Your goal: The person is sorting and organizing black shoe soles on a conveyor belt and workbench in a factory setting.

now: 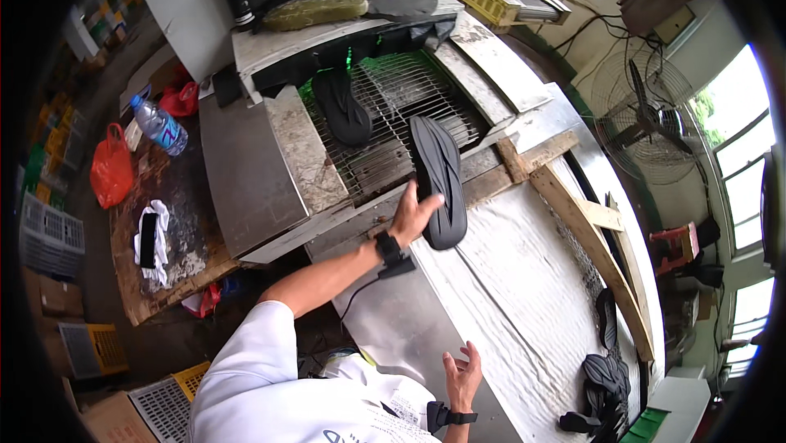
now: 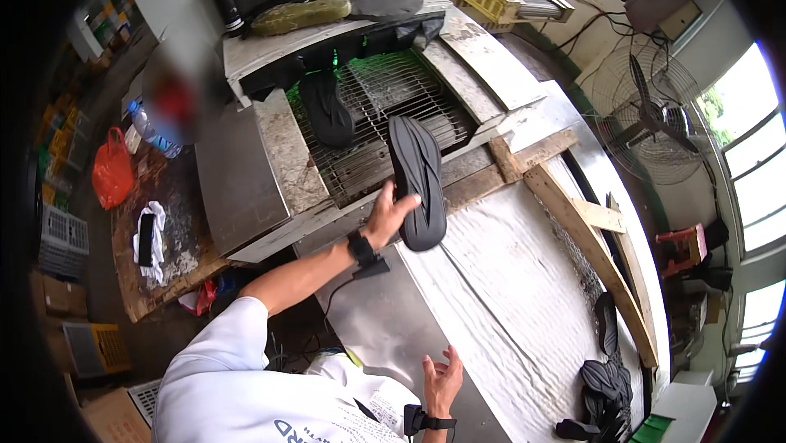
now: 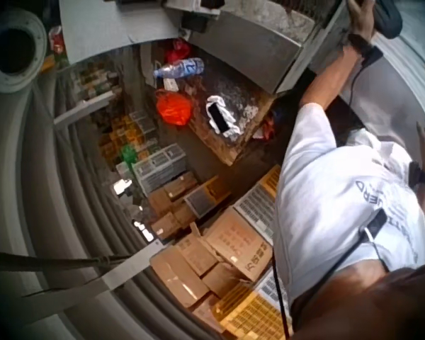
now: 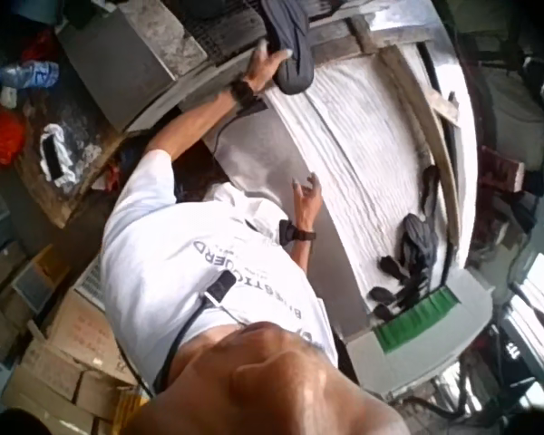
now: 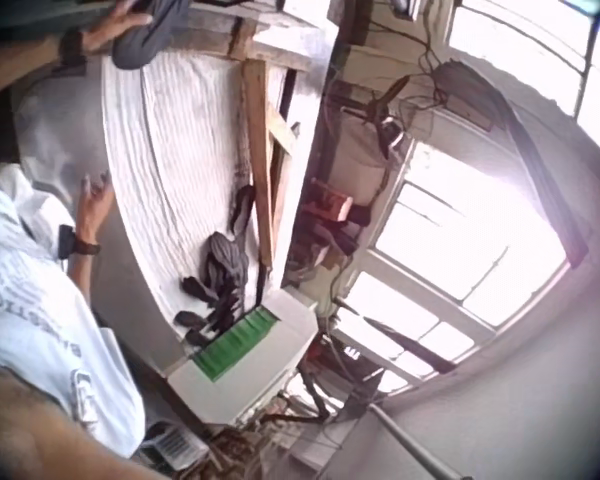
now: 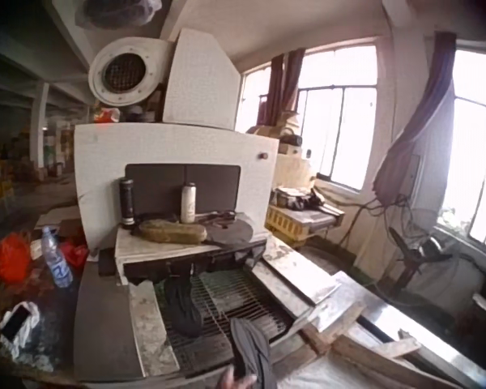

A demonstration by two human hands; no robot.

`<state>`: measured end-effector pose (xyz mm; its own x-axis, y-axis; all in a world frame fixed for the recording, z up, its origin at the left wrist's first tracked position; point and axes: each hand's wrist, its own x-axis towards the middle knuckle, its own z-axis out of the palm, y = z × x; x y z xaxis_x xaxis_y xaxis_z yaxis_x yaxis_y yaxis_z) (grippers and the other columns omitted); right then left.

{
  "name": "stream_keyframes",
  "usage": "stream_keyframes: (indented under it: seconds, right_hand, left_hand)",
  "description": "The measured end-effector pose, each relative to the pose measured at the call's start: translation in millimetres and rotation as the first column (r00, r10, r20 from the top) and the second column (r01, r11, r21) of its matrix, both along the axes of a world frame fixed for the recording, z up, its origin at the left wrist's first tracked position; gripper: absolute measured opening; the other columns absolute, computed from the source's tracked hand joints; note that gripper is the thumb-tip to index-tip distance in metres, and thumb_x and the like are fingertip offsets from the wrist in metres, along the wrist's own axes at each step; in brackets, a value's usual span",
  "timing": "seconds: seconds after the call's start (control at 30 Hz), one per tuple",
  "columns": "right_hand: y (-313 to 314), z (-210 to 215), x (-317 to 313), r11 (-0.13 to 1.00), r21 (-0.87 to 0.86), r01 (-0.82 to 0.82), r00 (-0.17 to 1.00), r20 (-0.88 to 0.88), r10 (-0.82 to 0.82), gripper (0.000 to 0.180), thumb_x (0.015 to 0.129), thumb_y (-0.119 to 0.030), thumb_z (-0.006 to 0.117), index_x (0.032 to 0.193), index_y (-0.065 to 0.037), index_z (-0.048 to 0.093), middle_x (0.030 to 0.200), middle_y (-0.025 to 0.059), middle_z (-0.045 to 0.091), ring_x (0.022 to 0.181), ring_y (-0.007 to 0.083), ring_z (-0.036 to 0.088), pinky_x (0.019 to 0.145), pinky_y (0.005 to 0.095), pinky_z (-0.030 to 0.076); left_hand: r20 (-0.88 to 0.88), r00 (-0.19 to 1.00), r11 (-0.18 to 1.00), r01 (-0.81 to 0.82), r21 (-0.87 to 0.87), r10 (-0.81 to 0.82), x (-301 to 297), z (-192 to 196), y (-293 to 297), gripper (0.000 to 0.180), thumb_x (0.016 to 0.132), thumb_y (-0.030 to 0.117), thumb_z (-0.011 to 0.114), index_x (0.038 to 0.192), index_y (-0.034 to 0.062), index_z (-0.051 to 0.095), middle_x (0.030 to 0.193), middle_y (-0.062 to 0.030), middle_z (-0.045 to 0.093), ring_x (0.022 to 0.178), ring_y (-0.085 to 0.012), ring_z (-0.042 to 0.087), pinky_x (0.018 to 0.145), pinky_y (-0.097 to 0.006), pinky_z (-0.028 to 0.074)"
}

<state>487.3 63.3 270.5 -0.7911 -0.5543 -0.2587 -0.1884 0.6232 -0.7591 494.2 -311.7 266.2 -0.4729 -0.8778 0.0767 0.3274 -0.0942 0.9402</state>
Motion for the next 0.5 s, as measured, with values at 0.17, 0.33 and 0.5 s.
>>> stream_keyframes:
  seconds: [0.17, 0.33, 0.5]
  right_hand:
    - [33, -11, 12, 0.984, 0.108, 0.144, 0.988, 0.043, -0.149, 0.057, 0.084, -0.025, 0.079, 0.133, -0.004, 0.058, 0.119, 0.0159, 0.066, 0.08, 0.0218, 0.071, 0.075, 0.0356, 0.057]
    - [43, -20, 14, 0.983, 0.158, 0.093, 0.994, 0.044, -0.101, 0.056, 0.087, -0.035, 0.075, 0.133, -0.006, 0.059, 0.12, 0.0147, 0.066, 0.084, 0.0279, 0.071, 0.081, 0.0408, 0.056]
    - [122, -39, -10, 0.925, 0.217, 0.313, 0.95, -0.053, -0.308, 0.057, 0.087, -0.036, 0.075, 0.133, -0.005, 0.059, 0.122, 0.0161, 0.066, 0.082, 0.026, 0.071, 0.081, 0.039, 0.056]
  left_hand:
    - [0.144, 0.955, 0.958, -0.236, -0.162, 0.259, -73, -21, -141, 0.06, 0.084, 0.031, 0.077, 0.123, -0.0091, 0.054, 0.122, -0.0223, 0.065, 0.11, -0.0301, 0.063, 0.098, -0.039, 0.048]
    - [0.267, 0.561, 0.49, -0.294, -0.821, 0.784, -9, -90, -197, 0.069, 0.086, 0.03, 0.076, 0.136, -0.0085, 0.049, 0.136, -0.0301, 0.054, 0.124, -0.0413, 0.053, 0.104, -0.047, 0.046]
    - [0.34, 0.939, 0.846, 0.148, -0.513, 0.042, -23, -59, 74, 0.037, 0.099, 0.004, 0.059, 0.135, -0.0029, 0.051, 0.137, -0.0144, 0.049, 0.126, -0.0266, 0.052, 0.111, -0.041, 0.044]
